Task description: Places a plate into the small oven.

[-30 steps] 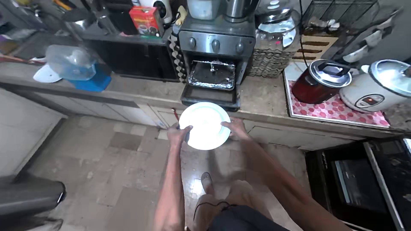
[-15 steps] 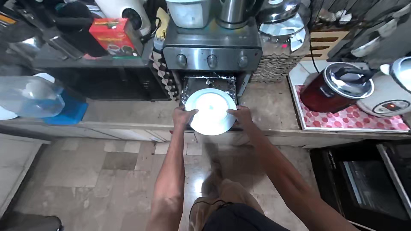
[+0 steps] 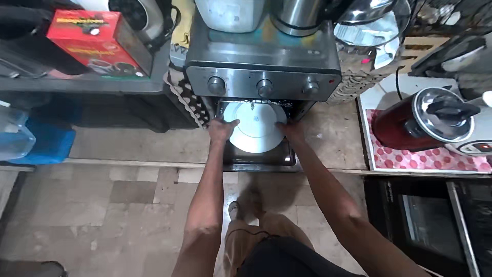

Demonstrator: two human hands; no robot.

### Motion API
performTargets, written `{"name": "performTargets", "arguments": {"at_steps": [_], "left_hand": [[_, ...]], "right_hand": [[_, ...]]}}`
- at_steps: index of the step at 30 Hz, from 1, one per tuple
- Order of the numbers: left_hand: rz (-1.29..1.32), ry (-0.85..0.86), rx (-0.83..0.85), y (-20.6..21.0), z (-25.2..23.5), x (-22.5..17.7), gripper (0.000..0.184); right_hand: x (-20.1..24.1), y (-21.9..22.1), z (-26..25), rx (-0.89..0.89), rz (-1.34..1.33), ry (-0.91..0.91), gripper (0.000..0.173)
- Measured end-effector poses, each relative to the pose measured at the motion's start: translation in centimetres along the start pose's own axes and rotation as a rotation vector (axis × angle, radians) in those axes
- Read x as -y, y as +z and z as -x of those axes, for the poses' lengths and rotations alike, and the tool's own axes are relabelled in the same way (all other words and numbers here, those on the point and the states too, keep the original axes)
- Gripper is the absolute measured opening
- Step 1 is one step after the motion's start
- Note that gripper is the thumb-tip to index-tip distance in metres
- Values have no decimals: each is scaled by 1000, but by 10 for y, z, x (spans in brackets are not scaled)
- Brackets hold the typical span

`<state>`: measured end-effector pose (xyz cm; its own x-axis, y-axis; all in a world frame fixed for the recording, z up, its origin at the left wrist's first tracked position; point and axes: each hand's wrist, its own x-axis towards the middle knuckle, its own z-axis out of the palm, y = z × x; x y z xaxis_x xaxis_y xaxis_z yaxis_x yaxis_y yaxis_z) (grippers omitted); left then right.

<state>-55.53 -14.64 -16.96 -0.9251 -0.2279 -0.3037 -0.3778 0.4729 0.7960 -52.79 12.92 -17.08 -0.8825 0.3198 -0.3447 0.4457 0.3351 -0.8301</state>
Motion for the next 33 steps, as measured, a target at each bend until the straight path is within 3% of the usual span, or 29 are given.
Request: {"name": "performTargets", "arguments": {"at_steps": [23, 28, 33], "left_hand": [[-74, -30, -13, 12, -28, -21, 74], [-135, -20, 0, 14, -30, -26, 64], [-224, 63, 55, 3, -20, -33, 60]], "right_hand": [[27, 20, -36, -103, 222, -34, 51], [23, 23, -36, -141, 177, -93, 50], [30, 23, -29, -143, 308, -154, 53]]}}
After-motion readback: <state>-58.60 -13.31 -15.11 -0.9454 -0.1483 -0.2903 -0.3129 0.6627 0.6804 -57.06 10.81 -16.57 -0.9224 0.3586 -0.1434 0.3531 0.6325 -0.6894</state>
